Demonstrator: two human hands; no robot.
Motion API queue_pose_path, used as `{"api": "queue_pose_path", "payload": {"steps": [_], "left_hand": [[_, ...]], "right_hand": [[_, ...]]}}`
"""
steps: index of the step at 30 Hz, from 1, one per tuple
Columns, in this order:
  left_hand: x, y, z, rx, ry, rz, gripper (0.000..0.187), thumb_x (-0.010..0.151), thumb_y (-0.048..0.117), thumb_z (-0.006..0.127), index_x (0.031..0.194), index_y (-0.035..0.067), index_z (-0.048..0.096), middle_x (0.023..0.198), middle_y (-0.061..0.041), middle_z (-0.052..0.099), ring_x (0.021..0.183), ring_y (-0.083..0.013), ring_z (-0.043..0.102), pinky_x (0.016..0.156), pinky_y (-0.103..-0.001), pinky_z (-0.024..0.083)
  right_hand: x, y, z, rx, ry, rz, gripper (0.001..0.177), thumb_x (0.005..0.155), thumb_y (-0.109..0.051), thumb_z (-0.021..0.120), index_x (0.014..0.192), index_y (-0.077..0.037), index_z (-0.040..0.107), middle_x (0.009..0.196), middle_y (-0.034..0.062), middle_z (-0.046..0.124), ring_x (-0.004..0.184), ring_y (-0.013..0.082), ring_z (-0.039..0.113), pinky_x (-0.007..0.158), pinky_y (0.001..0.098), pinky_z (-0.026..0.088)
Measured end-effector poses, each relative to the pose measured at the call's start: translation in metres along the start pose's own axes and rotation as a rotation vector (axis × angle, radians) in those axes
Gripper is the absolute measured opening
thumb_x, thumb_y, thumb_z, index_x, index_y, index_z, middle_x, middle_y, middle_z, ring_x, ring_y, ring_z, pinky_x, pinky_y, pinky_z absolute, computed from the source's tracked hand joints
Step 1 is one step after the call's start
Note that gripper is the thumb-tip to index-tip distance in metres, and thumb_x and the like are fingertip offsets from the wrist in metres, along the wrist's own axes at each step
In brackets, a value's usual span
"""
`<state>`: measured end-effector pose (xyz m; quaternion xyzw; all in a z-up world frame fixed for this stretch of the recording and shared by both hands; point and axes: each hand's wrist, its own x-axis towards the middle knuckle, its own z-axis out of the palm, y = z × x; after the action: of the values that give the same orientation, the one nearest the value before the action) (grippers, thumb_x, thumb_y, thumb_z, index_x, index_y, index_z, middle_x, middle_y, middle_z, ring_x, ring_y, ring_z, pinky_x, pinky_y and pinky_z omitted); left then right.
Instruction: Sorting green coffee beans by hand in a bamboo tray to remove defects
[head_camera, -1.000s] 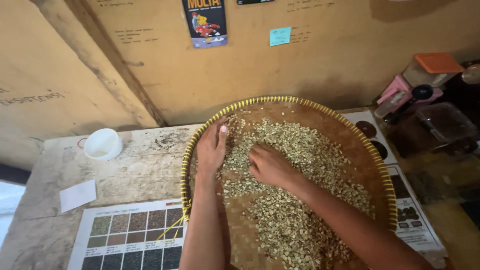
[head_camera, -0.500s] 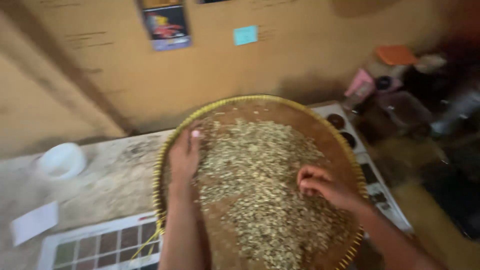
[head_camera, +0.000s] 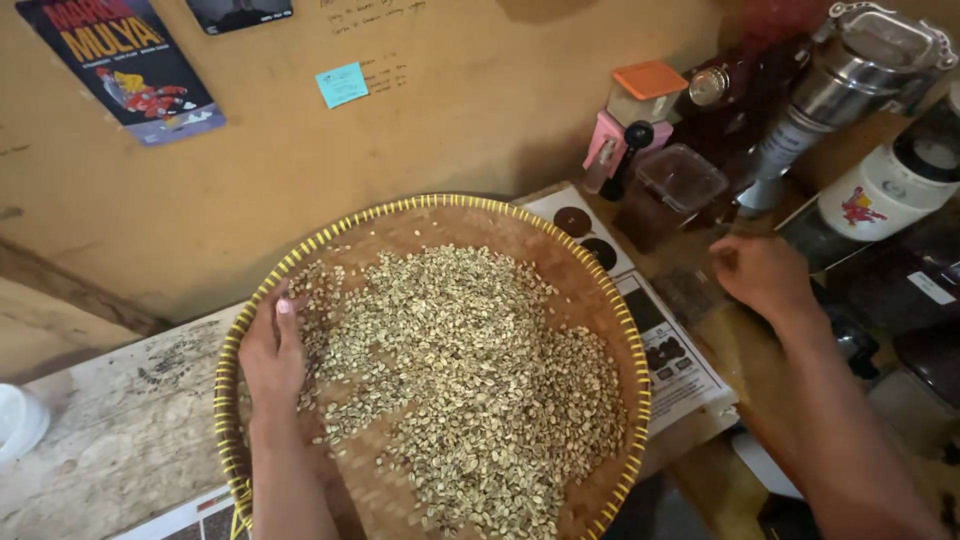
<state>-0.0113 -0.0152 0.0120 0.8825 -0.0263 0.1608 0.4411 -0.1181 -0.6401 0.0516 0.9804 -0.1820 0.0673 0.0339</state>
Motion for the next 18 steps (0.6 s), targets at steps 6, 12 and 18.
{"api": "queue_pose_path", "payload": {"steps": [6,12,18], "left_hand": [[0.003,-0.02,0.007,0.013,0.049,-0.087,0.046,0.107,0.046,0.037,0.137,0.021,0.062,0.115,-0.012,0.074,0.108,-0.0304,0.068,0.092,-0.042,0.047],[0.005,-0.026,0.005,-0.055,0.06,0.062,0.048,0.106,0.044,0.036,0.135,0.016,0.063,0.129,-0.01,0.071,0.122,-0.0257,0.065,0.104,-0.037,0.045],[0.006,-0.027,0.004,-0.073,0.091,0.15,0.051,0.107,0.045,0.036,0.134,0.01,0.062,0.132,-0.012,0.069,0.122,-0.0292,0.065,0.106,-0.038,0.046]], "right_hand": [[-0.034,-0.091,-0.024,0.352,0.496,-0.578,0.005,0.092,-0.006,0.075,0.095,-0.007,0.072,0.091,0.0112,0.072,0.083,0.0303,0.067,0.087,0.0433,0.051],[-0.163,-0.281,-0.03,0.63,-0.638,-0.622,0.034,0.095,-0.021,0.059,0.062,-0.011,0.057,0.079,0.0057,0.061,0.073,0.025,0.063,0.07,0.046,0.046],[-0.203,-0.345,0.003,0.276,-0.143,-1.61,0.06,0.108,-0.049,0.034,0.158,-0.015,0.039,0.165,0.0144,0.031,0.151,0.0448,0.019,0.117,0.0734,-0.003]]}}
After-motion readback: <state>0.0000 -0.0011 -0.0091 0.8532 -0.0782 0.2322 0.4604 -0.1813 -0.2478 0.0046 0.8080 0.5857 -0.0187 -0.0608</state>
